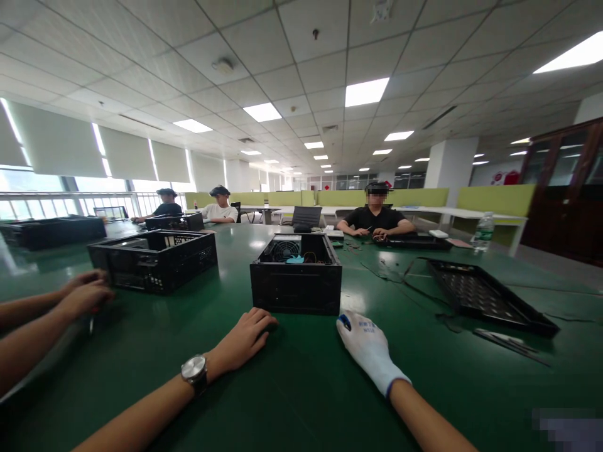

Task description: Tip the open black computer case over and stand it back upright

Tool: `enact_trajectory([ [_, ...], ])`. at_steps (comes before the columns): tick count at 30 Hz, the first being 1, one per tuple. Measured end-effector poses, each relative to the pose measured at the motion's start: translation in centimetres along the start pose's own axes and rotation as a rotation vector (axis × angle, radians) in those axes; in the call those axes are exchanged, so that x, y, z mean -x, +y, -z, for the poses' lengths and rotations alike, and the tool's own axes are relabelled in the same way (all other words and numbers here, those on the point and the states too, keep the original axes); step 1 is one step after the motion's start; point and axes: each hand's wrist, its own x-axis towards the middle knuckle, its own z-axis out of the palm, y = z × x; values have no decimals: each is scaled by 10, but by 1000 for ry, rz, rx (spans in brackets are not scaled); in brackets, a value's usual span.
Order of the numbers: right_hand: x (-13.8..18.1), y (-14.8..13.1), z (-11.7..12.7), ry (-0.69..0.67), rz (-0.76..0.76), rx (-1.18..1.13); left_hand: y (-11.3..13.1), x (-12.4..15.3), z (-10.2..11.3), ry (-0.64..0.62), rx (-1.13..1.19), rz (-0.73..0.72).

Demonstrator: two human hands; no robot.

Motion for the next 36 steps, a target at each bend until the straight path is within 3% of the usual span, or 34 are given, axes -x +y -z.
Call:
enact_trajectory([
  [8, 0, 2, 6, 29, -19, -161, 14, -3, 5, 72, -183, -36],
  [12, -11, 16, 6, 89, -115, -271, 34, -44, 27, 162, -268, -46],
  [16, -18, 24, 4, 125, -106, -291, 44, -100, 49, 269, -335, 54],
  [20, -19, 25, 1, 110, -85, -302, 42, -133, 56, 231, -384, 170],
  [24, -23, 34, -3, 123, -99, -330, 43, -142, 62, 163, -391, 229],
  [30, -36, 71, 1, 178, -66, -444, 65, -120, 80, 97, -364, 243],
  [33, -41, 82, 2, 208, -43, -470, 86, -78, 85, 91, -344, 223],
  [36, -43, 85, -2, 220, -11, -416, 103, -16, 94, 94, -316, 198],
])
